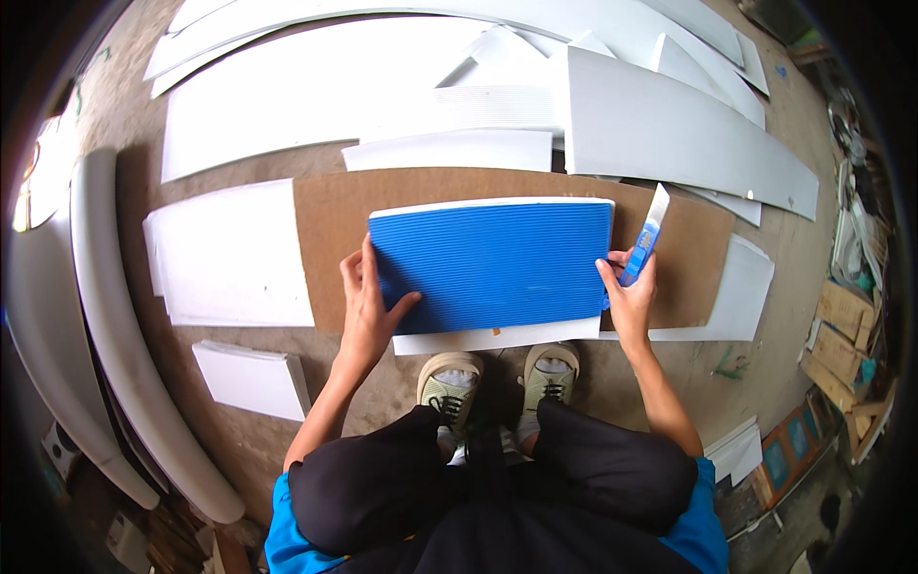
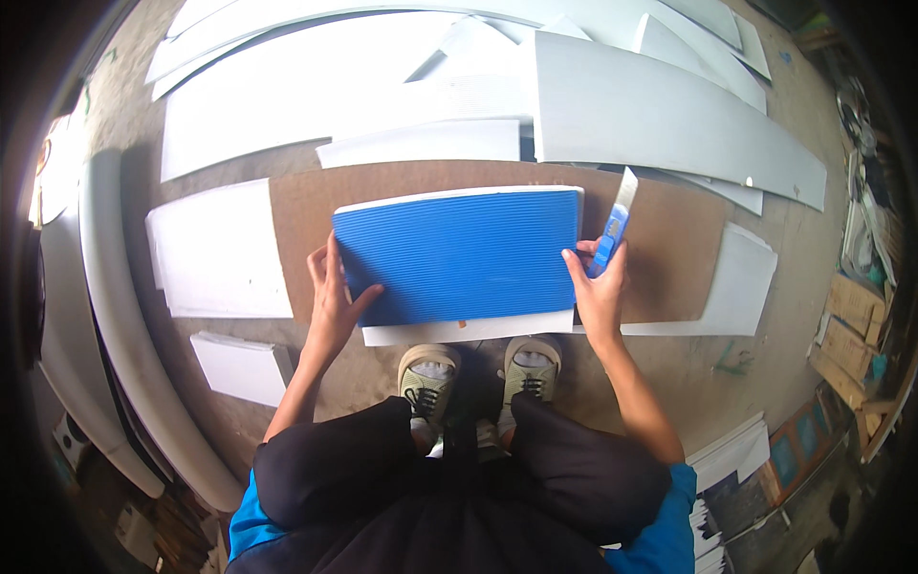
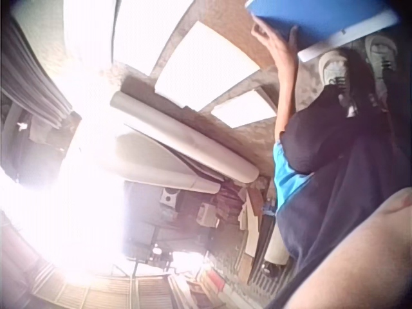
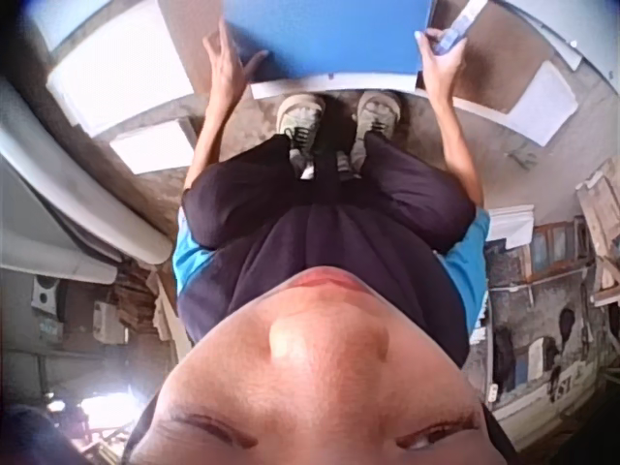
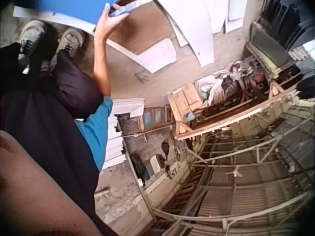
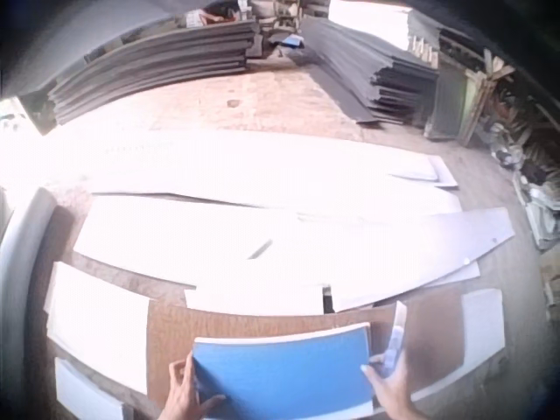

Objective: The person sits on the floor and uses a utility knife to cut a blue corrugated sheet and several white flat sheets. They align the sheets on a brown board, score the material with the knife, and then snap the pieces apart to separate them.

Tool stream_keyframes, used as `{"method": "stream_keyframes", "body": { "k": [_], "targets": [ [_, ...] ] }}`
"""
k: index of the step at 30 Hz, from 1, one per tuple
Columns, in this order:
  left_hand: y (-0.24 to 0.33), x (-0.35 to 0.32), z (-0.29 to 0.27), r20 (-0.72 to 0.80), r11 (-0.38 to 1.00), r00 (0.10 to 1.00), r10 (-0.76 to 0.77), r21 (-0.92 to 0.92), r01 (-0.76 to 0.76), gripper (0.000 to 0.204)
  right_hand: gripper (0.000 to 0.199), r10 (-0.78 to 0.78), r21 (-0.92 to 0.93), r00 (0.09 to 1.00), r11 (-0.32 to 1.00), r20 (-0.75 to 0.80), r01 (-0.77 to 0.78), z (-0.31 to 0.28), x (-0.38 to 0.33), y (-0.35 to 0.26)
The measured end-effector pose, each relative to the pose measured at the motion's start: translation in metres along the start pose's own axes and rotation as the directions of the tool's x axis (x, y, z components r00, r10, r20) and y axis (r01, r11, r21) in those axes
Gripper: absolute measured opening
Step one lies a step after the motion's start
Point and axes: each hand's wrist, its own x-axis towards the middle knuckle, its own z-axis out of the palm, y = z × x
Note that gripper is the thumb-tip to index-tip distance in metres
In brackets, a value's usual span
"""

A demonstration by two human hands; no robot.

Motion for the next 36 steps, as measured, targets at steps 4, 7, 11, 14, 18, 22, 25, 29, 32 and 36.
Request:
{"method": "stream_keyframes", "body": {
  "k": [4,7,11,14,18,22,25,29,32,36],
  "targets": [
    [0.0035,0.0023,-0.0062,0.033,0.999,0.999,-0.025,0.037,0.024,0.098,0.032,0.048,0.032,0.999,0.998,-0.022,-0.048,0.0011,0.0011,-0.0045],
    [0.0009,0.0073,-0.0079,0.043,0.998,0.998,-0.035,0.049,0.033,0.099,0.032,0.083,0.024,0.996,0.996,-0.017,-0.082,0.0013,0.0031,-0.0045],
    [0.0060,0.0085,-0.0098,0.082,0.993,0.990,-0.114,0.045,0.110,0.098,0.033,0.089,0.077,0.996,0.993,-0.022,-0.087,0.0002,0.0026,-0.0004],
    [0.0047,0.0064,-0.0099,0.079,0.993,0.990,-0.118,0.040,0.115,0.098,0.033,0.113,0.104,0.994,0.988,0.001,-0.113,0.0004,0.0019,-0.0025],
    [0.0004,0.0071,-0.0078,0.058,0.996,0.995,-0.079,0.053,0.076,0.099,0.035,0.141,0.095,0.990,0.985,0.012,-0.142,0.0005,0.0038,-0.0051],
    [0.0002,0.0071,-0.0078,0.053,0.996,0.996,-0.071,0.058,0.068,0.099,0.036,0.155,0.120,0.988,0.981,0.005,-0.154,0.0017,0.0049,-0.0063],
    [0.0011,0.0068,-0.0076,0.051,0.995,0.996,-0.077,0.068,0.073,0.100,0.036,0.158,0.128,0.987,0.979,0.005,-0.157,0.0019,0.0054,-0.0056],
    [0.0006,0.0063,-0.0061,0.031,0.997,0.998,-0.057,0.062,0.055,0.100,0.036,0.181,0.150,0.984,0.972,0.001,-0.179,0.0016,0.0052,-0.0064],
    [0.0008,0.0035,-0.0060,0.027,0.996,0.997,-0.072,0.054,0.070,0.100,0.037,0.185,0.169,0.983,0.969,-0.005,-0.181,0.0024,0.0049,-0.0053],
    [0.0005,0.0019,-0.0058,0.052,0.991,0.990,-0.132,0.011,0.132,0.101,0.036,0.188,0.177,0.982,0.967,-0.007,-0.184,0.0034,0.0052,-0.0056]
  ]
}}
